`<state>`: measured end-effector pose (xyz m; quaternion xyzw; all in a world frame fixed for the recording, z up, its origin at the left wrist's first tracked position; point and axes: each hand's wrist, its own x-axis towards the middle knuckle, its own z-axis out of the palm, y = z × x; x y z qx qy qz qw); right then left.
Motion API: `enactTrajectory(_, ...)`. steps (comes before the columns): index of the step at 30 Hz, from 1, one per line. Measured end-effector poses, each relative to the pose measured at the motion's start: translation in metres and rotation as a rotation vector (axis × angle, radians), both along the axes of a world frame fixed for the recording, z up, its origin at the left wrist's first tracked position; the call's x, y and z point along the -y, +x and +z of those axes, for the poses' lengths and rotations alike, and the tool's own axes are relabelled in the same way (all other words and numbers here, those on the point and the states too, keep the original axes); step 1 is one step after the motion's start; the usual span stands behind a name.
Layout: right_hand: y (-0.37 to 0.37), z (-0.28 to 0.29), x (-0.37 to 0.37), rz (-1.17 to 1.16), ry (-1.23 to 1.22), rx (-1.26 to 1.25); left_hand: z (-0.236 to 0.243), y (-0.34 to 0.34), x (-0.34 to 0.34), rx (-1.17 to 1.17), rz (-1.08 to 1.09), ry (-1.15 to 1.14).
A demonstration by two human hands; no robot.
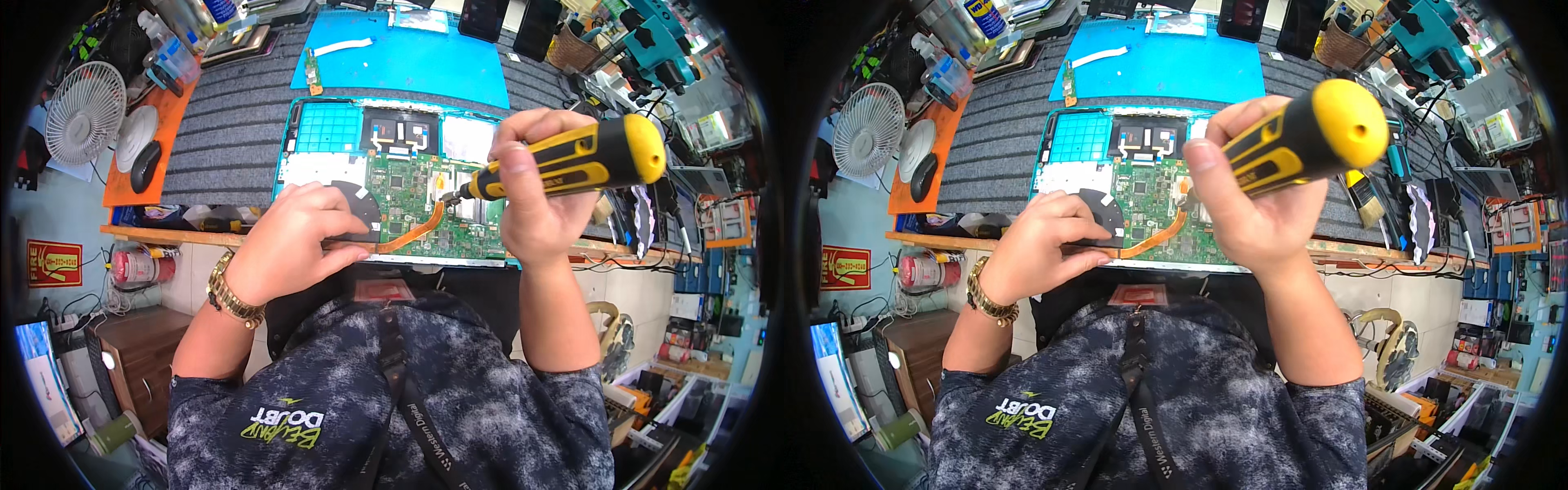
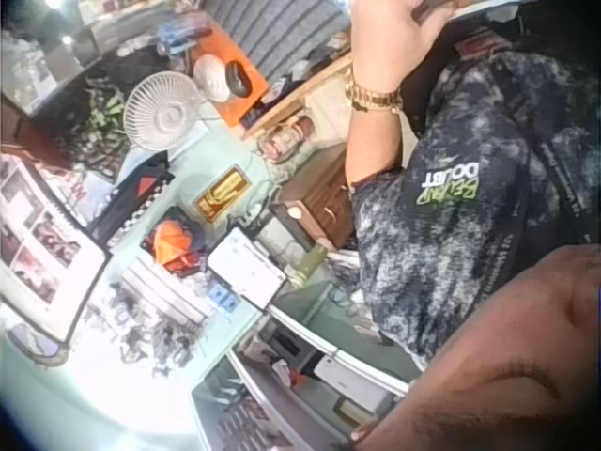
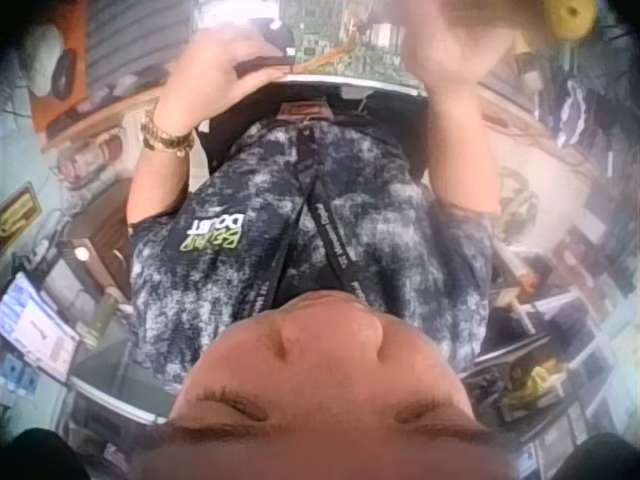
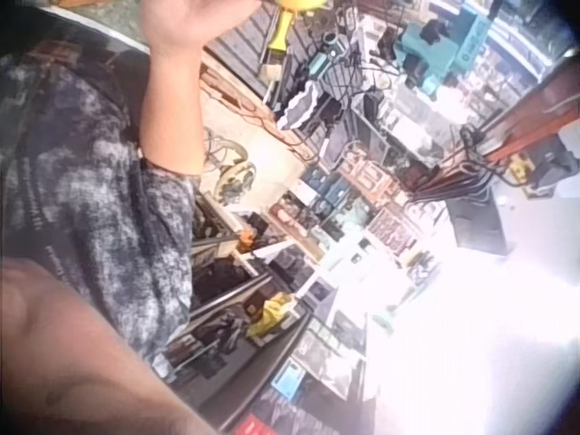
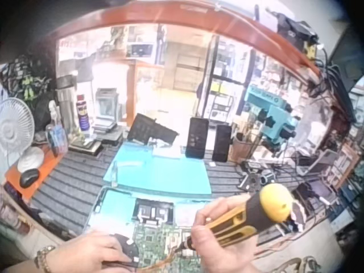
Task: The person places a motherboard onto a laptop chassis, aligns internal ribbon cables using tweezers, and then installs a copper heat pipe over the processor using a screwdriver.
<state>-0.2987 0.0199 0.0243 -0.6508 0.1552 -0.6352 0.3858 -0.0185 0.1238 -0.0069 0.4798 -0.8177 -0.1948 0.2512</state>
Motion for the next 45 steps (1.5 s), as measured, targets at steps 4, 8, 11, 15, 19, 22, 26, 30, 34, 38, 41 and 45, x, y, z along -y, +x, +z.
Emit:
enactTrajectory(4, 0.008, -0.007, -0.005, 0.041, 0.09, -0.029, -0.01, 0.001, -0.007, -0.007, 0.0, 0.014)
enactTrajectory(8, 0.01, -0.01, -0.006, 0.03, 0.117, -0.092, -0.014, 0.001, -0.008, -0.041, 0.012, -0.007)
enactTrajectory(11, 0.01, -0.013, -0.006, 0.017, 0.116, -0.119, -0.015, 0.001, -0.009, -0.059, 0.014, -0.002)
enactTrajectory(15, 0.014, -0.018, -0.005, 0.028, 0.127, -0.07, -0.016, 0.001, -0.009, -0.05, 0.013, -0.014)
enactTrajectory(19, 0.012, -0.018, -0.002, 0.078, 0.033, -0.225, -0.016, 0.0, -0.01, -0.053, 0.02, -0.013)
enactTrajectory(22, 0.007, -0.014, 0.001, 0.112, -0.036, -0.4, -0.016, 0.0, -0.009, -0.045, 0.016, -0.011)
enactTrajectory(26, 0.006, -0.014, 0.001, 0.137, -0.003, -0.413, -0.012, 0.002, -0.008, -0.034, -0.004, -0.002)
enactTrajectory(30, 0.011, -0.018, -0.002, 0.151, 0.102, -0.255, -0.001, 0.009, 0.006, -0.069, -0.046, 0.017)
enactTrajectory(34, 0.011, -0.018, -0.002, 0.125, 0.08, -0.261, 0.021, 0.026, 0.047, -0.02, -0.038, -0.1)
enactTrajectory(38, 0.008, -0.015, -0.002, 0.125, 0.118, -0.325, 0.037, 0.043, 0.128, -0.002, 0.112, -0.061)
enactTrajectory(41, 0.006, -0.016, -0.005, 0.136, 0.162, -0.31, 0.034, 0.049, 0.202, 0.026, 0.294, -0.078)
enactTrajectory(45, 0.003, -0.02, -0.004, 0.144, 0.126, -0.322, 0.014, 0.065, 0.282, 0.182, 0.472, -0.149)
